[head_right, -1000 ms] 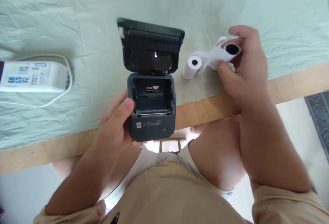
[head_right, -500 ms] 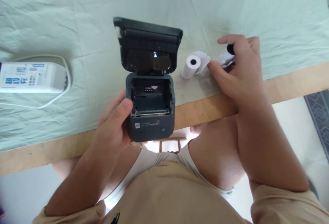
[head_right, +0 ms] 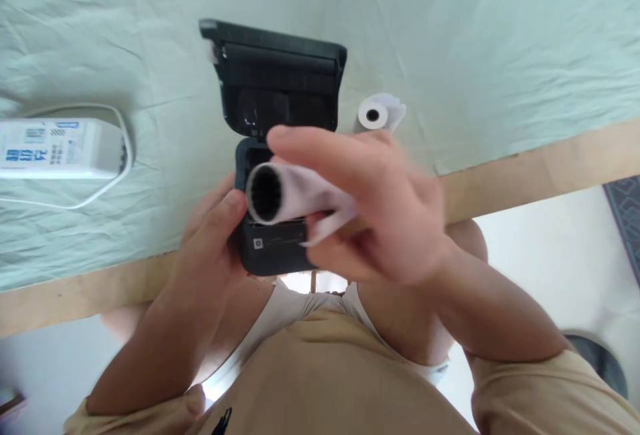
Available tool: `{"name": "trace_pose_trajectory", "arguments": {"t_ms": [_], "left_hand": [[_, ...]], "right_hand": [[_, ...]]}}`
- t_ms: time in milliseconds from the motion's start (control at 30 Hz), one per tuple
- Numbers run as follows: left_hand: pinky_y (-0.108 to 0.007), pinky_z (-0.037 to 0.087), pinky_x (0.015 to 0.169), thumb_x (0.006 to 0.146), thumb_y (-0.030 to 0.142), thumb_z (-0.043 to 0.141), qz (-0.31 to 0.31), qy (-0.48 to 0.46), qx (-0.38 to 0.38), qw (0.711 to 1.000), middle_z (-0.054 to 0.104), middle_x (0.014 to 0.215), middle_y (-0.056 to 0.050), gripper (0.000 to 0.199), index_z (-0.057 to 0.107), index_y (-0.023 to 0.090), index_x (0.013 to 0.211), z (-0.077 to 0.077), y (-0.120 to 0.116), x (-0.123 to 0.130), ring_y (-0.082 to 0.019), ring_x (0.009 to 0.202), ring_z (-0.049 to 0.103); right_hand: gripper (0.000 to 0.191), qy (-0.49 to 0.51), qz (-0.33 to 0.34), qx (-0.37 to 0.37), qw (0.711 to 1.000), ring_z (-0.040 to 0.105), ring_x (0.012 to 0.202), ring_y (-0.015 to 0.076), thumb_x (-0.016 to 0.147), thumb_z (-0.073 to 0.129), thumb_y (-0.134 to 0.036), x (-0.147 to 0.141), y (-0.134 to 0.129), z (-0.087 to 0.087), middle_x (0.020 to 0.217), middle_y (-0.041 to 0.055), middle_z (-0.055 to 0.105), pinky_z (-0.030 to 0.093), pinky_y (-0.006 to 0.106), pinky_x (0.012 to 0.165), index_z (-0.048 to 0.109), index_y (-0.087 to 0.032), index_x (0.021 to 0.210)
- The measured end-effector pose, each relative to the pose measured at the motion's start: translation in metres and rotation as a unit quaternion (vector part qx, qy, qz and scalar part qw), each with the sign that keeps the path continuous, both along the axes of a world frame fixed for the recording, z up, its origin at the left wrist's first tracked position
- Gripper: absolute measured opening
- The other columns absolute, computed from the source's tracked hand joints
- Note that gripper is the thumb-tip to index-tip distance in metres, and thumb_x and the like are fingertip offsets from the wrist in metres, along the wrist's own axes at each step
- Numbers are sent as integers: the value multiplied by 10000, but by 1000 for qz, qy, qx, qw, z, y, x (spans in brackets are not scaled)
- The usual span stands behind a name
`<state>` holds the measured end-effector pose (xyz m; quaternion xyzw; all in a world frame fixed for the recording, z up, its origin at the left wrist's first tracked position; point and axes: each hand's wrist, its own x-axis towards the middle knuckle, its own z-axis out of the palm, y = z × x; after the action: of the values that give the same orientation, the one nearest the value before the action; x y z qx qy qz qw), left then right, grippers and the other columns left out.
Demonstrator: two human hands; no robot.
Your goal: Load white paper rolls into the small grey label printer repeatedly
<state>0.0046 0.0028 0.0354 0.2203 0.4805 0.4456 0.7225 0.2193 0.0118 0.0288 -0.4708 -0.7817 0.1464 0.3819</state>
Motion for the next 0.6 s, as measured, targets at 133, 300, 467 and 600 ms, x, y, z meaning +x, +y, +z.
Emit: {"name": "trace_pose_trajectory", "arguments": {"t_ms": [133, 300, 467, 600], "left_hand": [[-122, 642, 801, 962, 332, 916, 24, 36, 5, 999, 843, 1025, 19, 193, 876, 240, 1126, -1, 0, -1, -103, 920, 775], [-190, 669, 826, 1027, 413, 840, -13, 72, 31, 997, 850, 1107, -42, 307, 835, 233, 1275, -5, 0, -4, -216, 1167, 797], [-178, 676, 825, 1034, 392, 828, -7, 39, 59, 997, 847, 1073, -32, 249, 848, 243, 1232, -9, -1, -3, -196, 1156, 808], [-202, 687, 768, 1047, 348, 801, -18, 7, 60, 998, 855, 1089, -24, 214, 828, 251, 1236, -11, -3, -3, -200, 1075, 833]], "right_hand": [[282, 36, 23, 70, 997, 825, 856, 207, 884, 665, -131, -27, 13, -6, 1182, -7, 892, 645, 441, 863, 640, -287, 1118], [245, -43, 35, 132, 990, 873, 938, 198, 891, 690, -58, -20, 28, -6, 1180, -30, 903, 606, 382, 774, 622, -270, 994], [180, 1, 23, 169, 985, 851, 916, 187, 983, 731, -119, -21, 26, -9, 1048, -15, 899, 591, 383, 778, 654, -269, 920], [226, -36, 24, 159, 986, 796, 833, 161, 969, 680, -47, -20, 24, -9, 927, -48, 857, 531, 378, 759, 645, -266, 925]]}}
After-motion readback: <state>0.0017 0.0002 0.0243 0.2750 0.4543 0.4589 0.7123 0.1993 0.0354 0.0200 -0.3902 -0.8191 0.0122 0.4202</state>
